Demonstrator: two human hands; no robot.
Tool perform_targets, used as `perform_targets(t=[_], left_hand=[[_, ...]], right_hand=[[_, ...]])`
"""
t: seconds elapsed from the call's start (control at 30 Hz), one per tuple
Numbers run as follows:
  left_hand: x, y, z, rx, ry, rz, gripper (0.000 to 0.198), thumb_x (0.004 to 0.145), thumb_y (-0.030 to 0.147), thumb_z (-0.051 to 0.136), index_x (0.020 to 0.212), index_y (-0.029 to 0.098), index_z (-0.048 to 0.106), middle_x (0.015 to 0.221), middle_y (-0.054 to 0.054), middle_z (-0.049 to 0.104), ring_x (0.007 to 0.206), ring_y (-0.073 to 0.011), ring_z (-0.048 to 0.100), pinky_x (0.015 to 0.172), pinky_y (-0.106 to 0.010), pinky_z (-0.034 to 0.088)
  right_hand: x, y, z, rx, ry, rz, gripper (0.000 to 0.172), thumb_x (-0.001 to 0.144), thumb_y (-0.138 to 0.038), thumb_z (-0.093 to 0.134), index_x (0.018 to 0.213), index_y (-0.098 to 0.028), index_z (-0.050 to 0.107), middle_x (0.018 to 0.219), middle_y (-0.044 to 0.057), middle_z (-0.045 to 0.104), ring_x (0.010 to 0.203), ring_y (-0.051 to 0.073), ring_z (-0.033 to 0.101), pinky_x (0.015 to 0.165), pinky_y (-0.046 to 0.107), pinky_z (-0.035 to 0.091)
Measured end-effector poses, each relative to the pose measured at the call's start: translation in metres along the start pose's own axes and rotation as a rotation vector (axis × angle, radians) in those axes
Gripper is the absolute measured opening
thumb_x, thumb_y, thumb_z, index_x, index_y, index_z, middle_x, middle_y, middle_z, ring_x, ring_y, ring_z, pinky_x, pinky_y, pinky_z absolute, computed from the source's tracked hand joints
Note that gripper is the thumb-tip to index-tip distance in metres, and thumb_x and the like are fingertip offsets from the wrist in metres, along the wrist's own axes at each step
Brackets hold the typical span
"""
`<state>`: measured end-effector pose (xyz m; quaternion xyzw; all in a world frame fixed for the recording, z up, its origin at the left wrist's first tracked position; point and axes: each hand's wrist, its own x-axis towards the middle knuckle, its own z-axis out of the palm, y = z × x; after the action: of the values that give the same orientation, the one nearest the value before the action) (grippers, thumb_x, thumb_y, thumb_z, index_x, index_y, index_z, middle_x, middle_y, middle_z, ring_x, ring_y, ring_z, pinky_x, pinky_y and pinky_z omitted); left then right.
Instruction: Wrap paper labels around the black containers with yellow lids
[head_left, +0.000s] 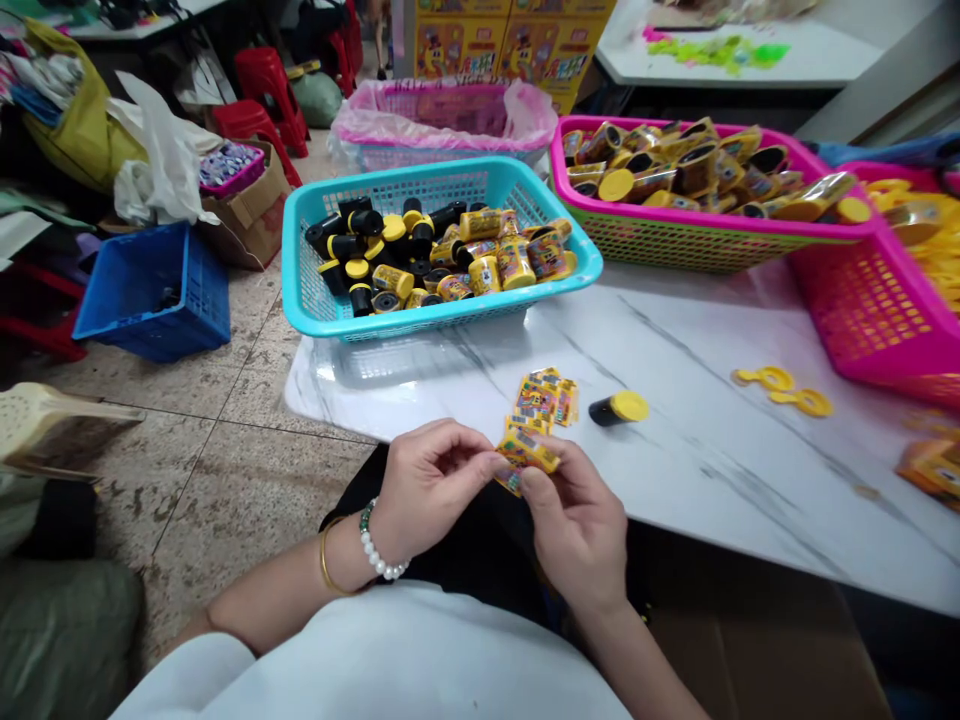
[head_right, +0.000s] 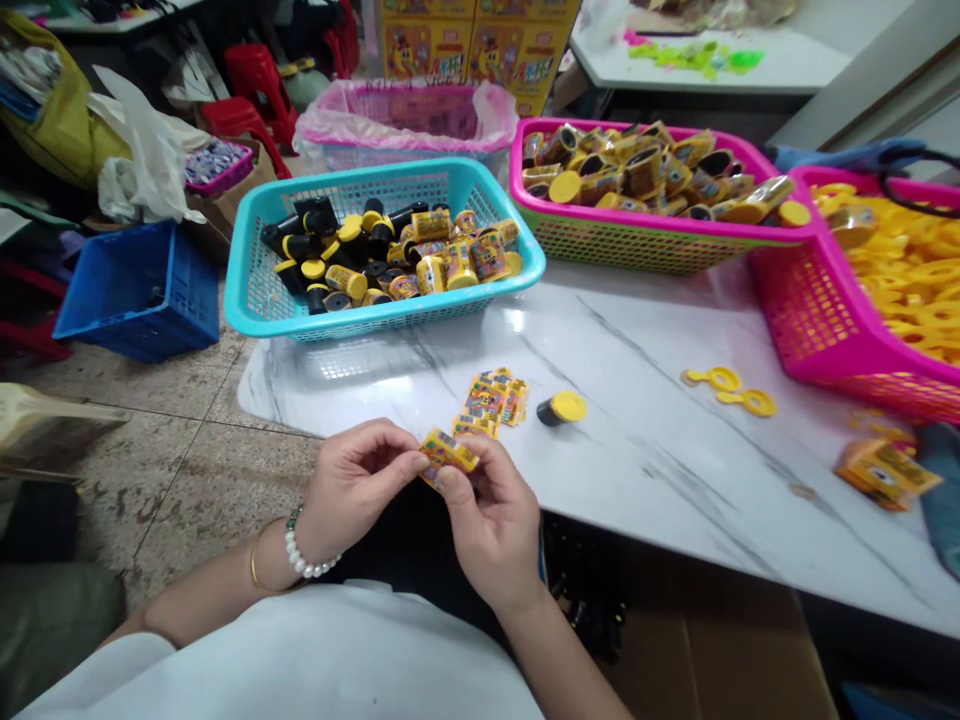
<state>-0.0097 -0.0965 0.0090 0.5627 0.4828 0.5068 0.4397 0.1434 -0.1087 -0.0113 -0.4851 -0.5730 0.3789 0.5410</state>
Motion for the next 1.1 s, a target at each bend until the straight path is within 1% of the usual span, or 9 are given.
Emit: perform_targets(t=[0.07,0.17,0.3,0.53,0.63,0.73,0.87,1.0,1.1], left_hand=[[-0.001,0.001,0.0,0.035,0.019,0.058,0.015,0.087,0.024,0.073,0.074,0.016,0.071,0.067,-0.003,0.068,0.057,-0.0108,0.057,0.054,-0.022,0.046],[-0.002,0.004,-0.001,0.057,0.07,0.113,0.013,0.089,0.029,0.072,0.085,0.016,0.073,0.074,-0.004,0.068,0.06,-0.0107,0.058,0.054,-0.022,0.046],[-0.003,0.008,-0.004,0.065,0.113,0.142,0.014,0.089,0.03,0.072,0.09,0.016,0.074,0.077,-0.004,0.066,0.061,-0.0102,0.057,0.053,-0.021,0.046],[-0.001,0.011,-0.004,0.042,0.084,0.082,0.01,0.083,0.023,0.077,0.077,0.017,0.074,0.071,-0.003,0.066,0.062,-0.0117,0.058,0.053,-0.022,0.045],[0.002,0.01,-0.007,0.023,0.044,0.026,0.011,0.079,0.025,0.081,0.075,0.017,0.075,0.071,-0.003,0.065,0.058,-0.01,0.053,0.049,-0.021,0.041],[0.006,0.007,-0.014,0.018,-0.018,-0.072,0.01,0.076,0.027,0.082,0.077,0.018,0.079,0.068,-0.001,0.061,0.055,-0.0088,0.047,0.048,-0.021,0.039],[0.012,0.002,-0.02,-0.074,-0.097,-0.185,0.013,0.074,0.031,0.083,0.073,0.018,0.08,0.07,-0.004,0.065,0.063,-0.0129,0.056,0.057,-0.025,0.046],[0.013,0.003,-0.019,-0.104,-0.085,-0.171,0.008,0.073,0.026,0.084,0.071,0.019,0.081,0.073,-0.005,0.067,0.067,-0.0133,0.058,0.06,-0.025,0.047],[0.012,0.005,-0.016,-0.087,-0.041,-0.106,0.004,0.072,0.023,0.084,0.074,0.021,0.083,0.077,-0.004,0.064,0.063,-0.0107,0.054,0.053,-0.023,0.042]], right_hand=[[0.003,-0.004,0.002,0.032,0.004,0.029,0.017,0.093,-0.039,0.066,0.091,-0.022,0.068,0.077,0.001,0.072,0.064,0.015,0.067,0.06,0.025,0.056],[0.006,-0.006,0.005,0.005,0.047,0.018,0.022,0.095,-0.038,0.065,0.082,-0.021,0.068,0.071,0.0,0.071,0.063,0.015,0.066,0.059,0.024,0.055],[0.004,-0.005,0.007,-0.017,0.041,0.003,0.019,0.095,-0.034,0.064,0.081,-0.021,0.068,0.07,-0.001,0.07,0.062,0.014,0.064,0.059,0.023,0.054],[0.003,-0.004,0.009,-0.027,0.012,-0.012,0.018,0.095,-0.031,0.064,0.08,-0.021,0.067,0.071,-0.001,0.068,0.062,0.014,0.063,0.059,0.024,0.052],[0.0,0.001,0.008,-0.094,-0.005,-0.034,0.015,0.094,-0.027,0.065,0.08,-0.021,0.065,0.072,0.0,0.065,0.064,0.014,0.06,0.06,0.025,0.05],[-0.001,0.004,0.007,-0.144,-0.03,-0.141,0.009,0.091,-0.018,0.067,0.084,-0.022,0.065,0.077,0.001,0.066,0.069,0.015,0.061,0.065,0.029,0.05],[0.003,0.002,0.006,-0.191,-0.084,-0.28,0.011,0.089,-0.011,0.068,0.085,-0.022,0.065,0.076,0.001,0.064,0.068,0.015,0.059,0.065,0.029,0.05],[0.009,-0.002,0.004,-0.234,-0.098,-0.302,0.012,0.089,-0.012,0.068,0.082,-0.021,0.064,0.071,-0.001,0.062,0.065,0.013,0.057,0.062,0.027,0.048],[0.011,-0.001,0.003,-0.274,-0.082,-0.263,0.01,0.09,-0.014,0.067,0.083,-0.021,0.066,0.071,-0.001,0.063,0.063,0.013,0.057,0.059,0.026,0.046]])
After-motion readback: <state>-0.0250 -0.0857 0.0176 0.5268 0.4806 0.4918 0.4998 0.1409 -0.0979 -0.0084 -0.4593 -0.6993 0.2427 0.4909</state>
